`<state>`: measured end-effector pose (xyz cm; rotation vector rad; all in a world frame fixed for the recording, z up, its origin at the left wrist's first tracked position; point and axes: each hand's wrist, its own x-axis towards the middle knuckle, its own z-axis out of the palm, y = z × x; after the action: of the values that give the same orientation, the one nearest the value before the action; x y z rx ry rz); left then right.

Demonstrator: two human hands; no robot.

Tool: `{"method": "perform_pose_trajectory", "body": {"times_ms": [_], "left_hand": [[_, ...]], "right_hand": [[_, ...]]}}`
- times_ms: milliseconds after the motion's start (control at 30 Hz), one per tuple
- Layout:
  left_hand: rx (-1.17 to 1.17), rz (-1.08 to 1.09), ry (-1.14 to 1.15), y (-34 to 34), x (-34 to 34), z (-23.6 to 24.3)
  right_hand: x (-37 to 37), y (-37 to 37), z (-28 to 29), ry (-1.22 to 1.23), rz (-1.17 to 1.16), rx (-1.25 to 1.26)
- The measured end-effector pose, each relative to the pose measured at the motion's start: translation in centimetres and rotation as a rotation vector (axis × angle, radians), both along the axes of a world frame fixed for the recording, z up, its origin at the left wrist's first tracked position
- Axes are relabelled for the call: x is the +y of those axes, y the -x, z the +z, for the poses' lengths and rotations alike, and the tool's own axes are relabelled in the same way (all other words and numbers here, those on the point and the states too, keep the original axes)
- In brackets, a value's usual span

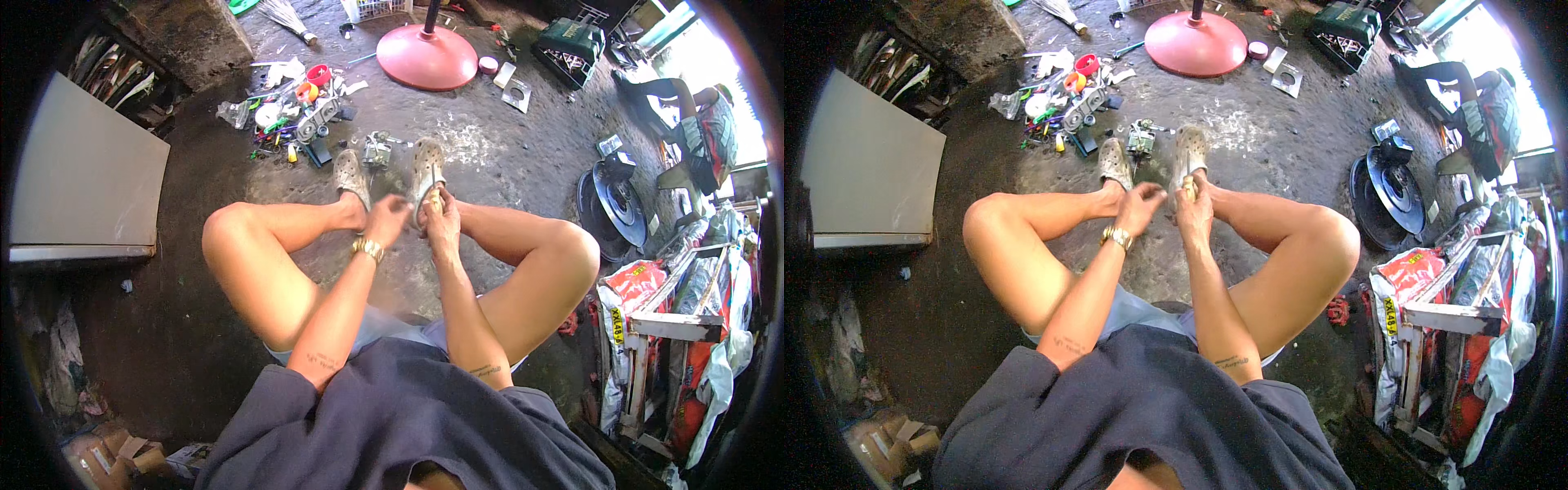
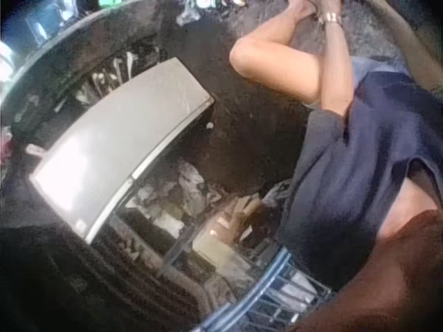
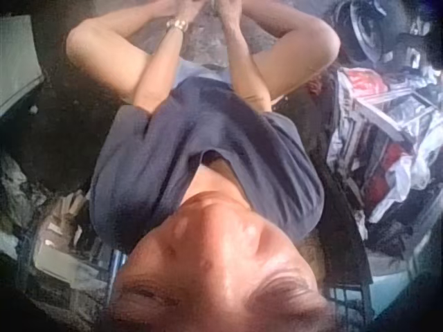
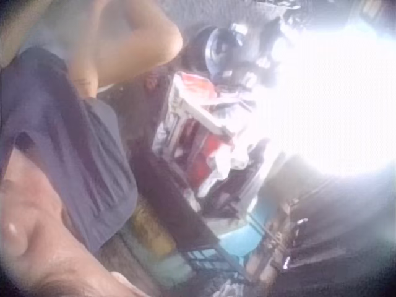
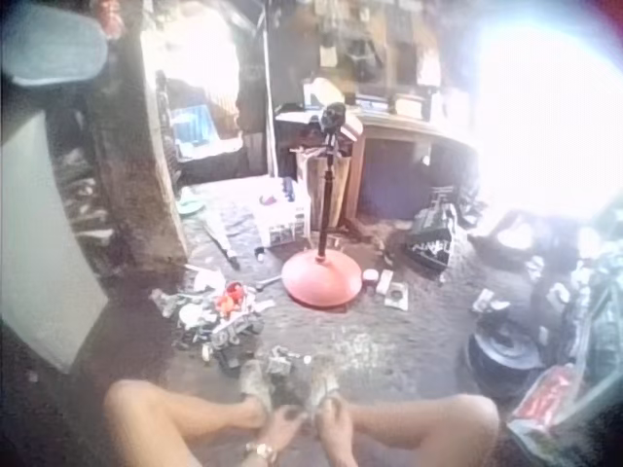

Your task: The person sits on the floor and uses a screwdriver to disassemble and reassemble a small mechanical component. They remove screws, separate parts, and then put the component back together.

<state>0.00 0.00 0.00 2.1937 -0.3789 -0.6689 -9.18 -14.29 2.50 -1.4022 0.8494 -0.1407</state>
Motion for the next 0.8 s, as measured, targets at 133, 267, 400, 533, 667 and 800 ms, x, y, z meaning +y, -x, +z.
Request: {"method": "perform_pose_trajectory", "body": {"times_ms": [133, 267, 400, 533, 667, 800], "left_hand": [[-0.124, 0.334, -0.143, -3.9, -4.2, -3.0], [-0.268, 0.095, -0.463, -11.5, -3.9, -5.7], [-0.384, -0.212, -0.433, -15.4, -3.2, -9.5], [-0.548, -0.307, -0.303, -13.3, -3.9, -9.3], [-0.617, -0.351, -0.162, -10.7, -5.0, -6.6], [-0.353, -0.214, -0.045, -6.2, -5.7, -5.5]], "right_hand": [[-0.6, 1.6, 3.7, 0.091, 0.069, 0.054], [0.7, 3.1, 6.9, 0.119, 0.103, 0.090], [0.1, 6.2, 8.6, 0.150, 0.141, 0.137], [-1.0, 8.9, 5.1, 0.248, 0.099, 0.110], [-0.3, 8.3, 5.7, 0.176, 0.097, 0.146], [-0.7, 9.0, 4.6, 0.203, 0.083, -0.020]]}}
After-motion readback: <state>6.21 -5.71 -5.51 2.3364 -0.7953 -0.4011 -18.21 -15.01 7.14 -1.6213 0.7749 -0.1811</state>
